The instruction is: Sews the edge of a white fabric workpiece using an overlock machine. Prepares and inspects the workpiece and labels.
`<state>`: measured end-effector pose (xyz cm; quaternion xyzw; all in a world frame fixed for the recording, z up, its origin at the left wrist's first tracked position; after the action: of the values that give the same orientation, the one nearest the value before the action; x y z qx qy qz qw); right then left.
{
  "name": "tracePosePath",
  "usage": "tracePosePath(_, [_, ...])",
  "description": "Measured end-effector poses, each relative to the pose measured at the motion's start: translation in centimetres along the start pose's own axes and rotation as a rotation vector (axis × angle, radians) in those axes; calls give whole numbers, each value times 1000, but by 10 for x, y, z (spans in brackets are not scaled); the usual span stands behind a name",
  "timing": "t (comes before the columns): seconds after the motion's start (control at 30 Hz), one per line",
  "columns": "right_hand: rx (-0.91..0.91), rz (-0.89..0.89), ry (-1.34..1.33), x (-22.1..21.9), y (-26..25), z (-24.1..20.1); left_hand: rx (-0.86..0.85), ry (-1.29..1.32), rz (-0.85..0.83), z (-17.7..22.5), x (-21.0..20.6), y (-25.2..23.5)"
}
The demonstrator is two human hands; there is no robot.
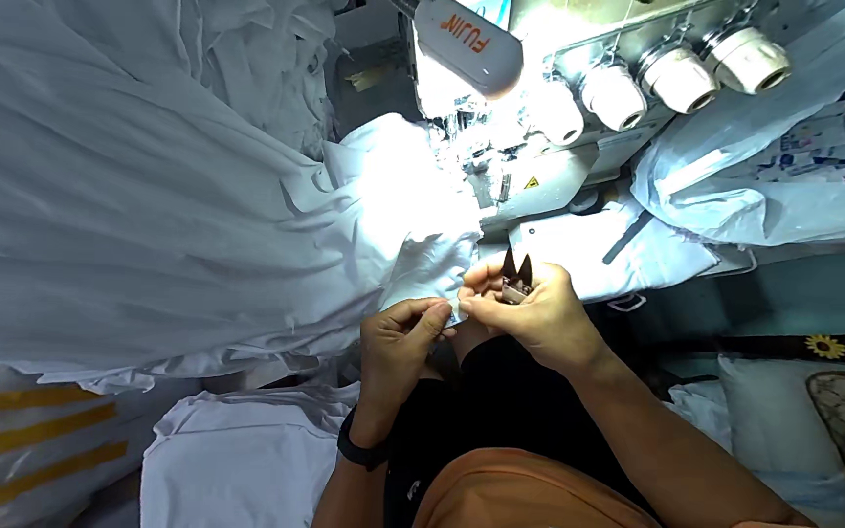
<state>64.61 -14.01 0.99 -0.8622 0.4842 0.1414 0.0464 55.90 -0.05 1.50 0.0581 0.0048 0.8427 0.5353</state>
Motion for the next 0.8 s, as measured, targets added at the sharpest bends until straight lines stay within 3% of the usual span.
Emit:
tracePosePath(0.23, [-218,-125,-19,0,-3,8,0,-38,53,4,2,-8])
tracePosePath(0.53, [-109,-67,-25,-8,-8,8,-77,-171,-35,7,1,-15])
tracePosePath(0.6, [24,-109,40,-9,-10,-5,-161,-198,-76,21,1,-20])
tracePosePath(0.67, [309,-121,184,-5,-13,-25,-270,-199,-99,44,9,-27])
tracePosePath(0.8, [811,100,757,20,-33,-41,-399,-329,-60,85,29,-49])
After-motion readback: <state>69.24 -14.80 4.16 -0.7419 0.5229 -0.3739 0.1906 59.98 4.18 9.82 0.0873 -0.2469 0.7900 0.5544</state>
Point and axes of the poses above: each hand's wrist, its own y-axis away from the middle knuckle, its own x-axis out of the back of the hand, z = x × y, the point moved 6 cm from there along -y, towards the middle knuckle, and after that the axes turned 6 degrees about -y, right-handed, at the moved point
